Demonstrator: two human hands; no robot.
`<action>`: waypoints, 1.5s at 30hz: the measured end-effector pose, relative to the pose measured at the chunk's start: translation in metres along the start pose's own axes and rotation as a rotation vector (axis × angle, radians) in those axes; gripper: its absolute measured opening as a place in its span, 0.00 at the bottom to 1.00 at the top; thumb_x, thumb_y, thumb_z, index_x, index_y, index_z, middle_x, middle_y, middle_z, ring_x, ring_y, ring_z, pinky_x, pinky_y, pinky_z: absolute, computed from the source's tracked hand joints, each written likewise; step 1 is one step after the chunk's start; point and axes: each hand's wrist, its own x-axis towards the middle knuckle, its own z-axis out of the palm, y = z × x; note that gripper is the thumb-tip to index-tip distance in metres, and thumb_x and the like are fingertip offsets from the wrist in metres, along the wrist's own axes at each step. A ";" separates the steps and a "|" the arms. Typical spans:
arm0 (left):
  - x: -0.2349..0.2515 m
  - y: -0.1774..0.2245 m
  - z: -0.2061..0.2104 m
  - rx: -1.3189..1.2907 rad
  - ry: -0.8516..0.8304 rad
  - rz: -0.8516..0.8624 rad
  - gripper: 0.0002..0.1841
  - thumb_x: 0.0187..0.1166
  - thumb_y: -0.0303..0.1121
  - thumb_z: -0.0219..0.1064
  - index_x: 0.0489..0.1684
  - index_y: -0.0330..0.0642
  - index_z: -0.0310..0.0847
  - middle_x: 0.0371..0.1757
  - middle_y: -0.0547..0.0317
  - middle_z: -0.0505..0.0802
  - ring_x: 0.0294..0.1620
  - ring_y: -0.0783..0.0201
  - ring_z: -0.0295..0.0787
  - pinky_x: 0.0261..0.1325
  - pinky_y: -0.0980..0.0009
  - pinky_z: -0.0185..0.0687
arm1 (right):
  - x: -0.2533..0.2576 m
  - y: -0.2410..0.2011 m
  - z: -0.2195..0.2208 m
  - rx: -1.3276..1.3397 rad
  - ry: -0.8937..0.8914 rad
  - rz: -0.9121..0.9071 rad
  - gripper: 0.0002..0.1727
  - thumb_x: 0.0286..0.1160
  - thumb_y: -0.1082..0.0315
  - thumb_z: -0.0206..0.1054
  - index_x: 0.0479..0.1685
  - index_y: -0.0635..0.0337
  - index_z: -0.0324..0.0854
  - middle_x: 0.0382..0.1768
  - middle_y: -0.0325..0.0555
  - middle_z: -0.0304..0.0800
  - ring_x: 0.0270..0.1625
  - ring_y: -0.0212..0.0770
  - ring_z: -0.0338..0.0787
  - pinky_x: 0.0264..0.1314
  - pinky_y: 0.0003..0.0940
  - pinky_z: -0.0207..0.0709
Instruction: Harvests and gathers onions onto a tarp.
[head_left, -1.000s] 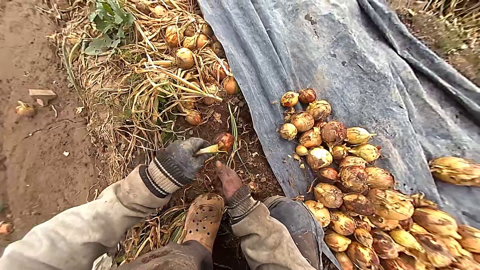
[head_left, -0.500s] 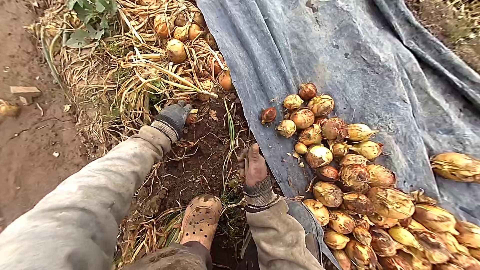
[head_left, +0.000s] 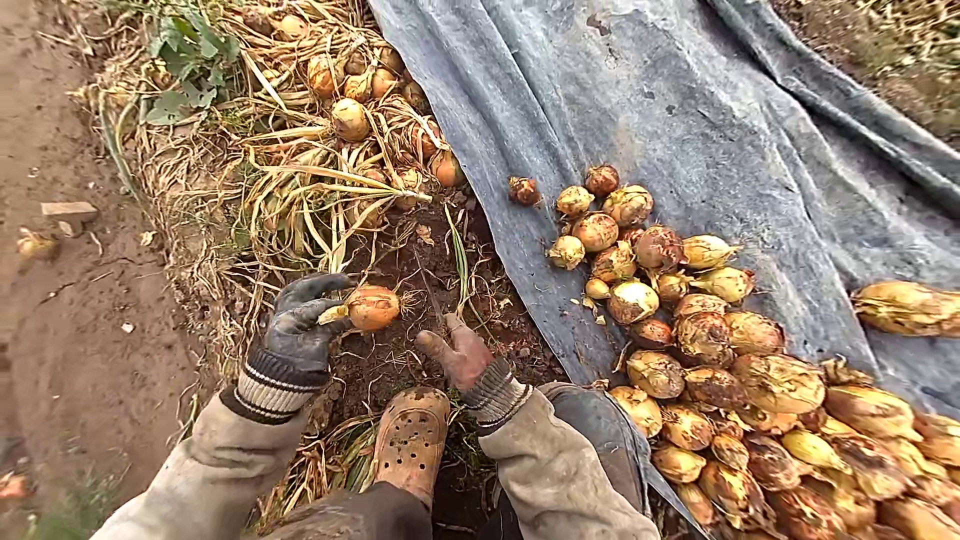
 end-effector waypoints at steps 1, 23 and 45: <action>-0.015 0.012 0.003 -0.100 0.033 -0.013 0.06 0.69 0.32 0.72 0.37 0.45 0.94 0.69 0.58 0.91 0.81 0.54 0.76 0.86 0.54 0.68 | -0.004 -0.003 0.004 0.034 -0.032 -0.085 0.44 0.73 0.31 0.65 0.70 0.64 0.75 0.43 0.57 0.89 0.43 0.50 0.89 0.51 0.55 0.82; 0.106 0.081 0.073 0.520 -0.832 0.189 0.14 0.87 0.47 0.63 0.53 0.51 0.91 0.53 0.57 0.95 0.57 0.56 0.92 0.62 0.48 0.85 | 0.018 0.013 -0.023 0.447 0.279 0.202 0.41 0.91 0.35 0.34 0.31 0.59 0.79 0.13 0.37 0.70 0.11 0.32 0.67 0.15 0.31 0.67; 0.184 -0.021 0.022 0.934 -0.500 -0.233 0.16 0.85 0.46 0.64 0.53 0.44 0.90 0.51 0.37 0.94 0.56 0.32 0.90 0.59 0.27 0.79 | 0.023 0.017 -0.060 -0.129 0.372 0.144 0.36 0.83 0.34 0.58 0.61 0.62 0.82 0.42 0.61 0.91 0.47 0.61 0.92 0.53 0.67 0.81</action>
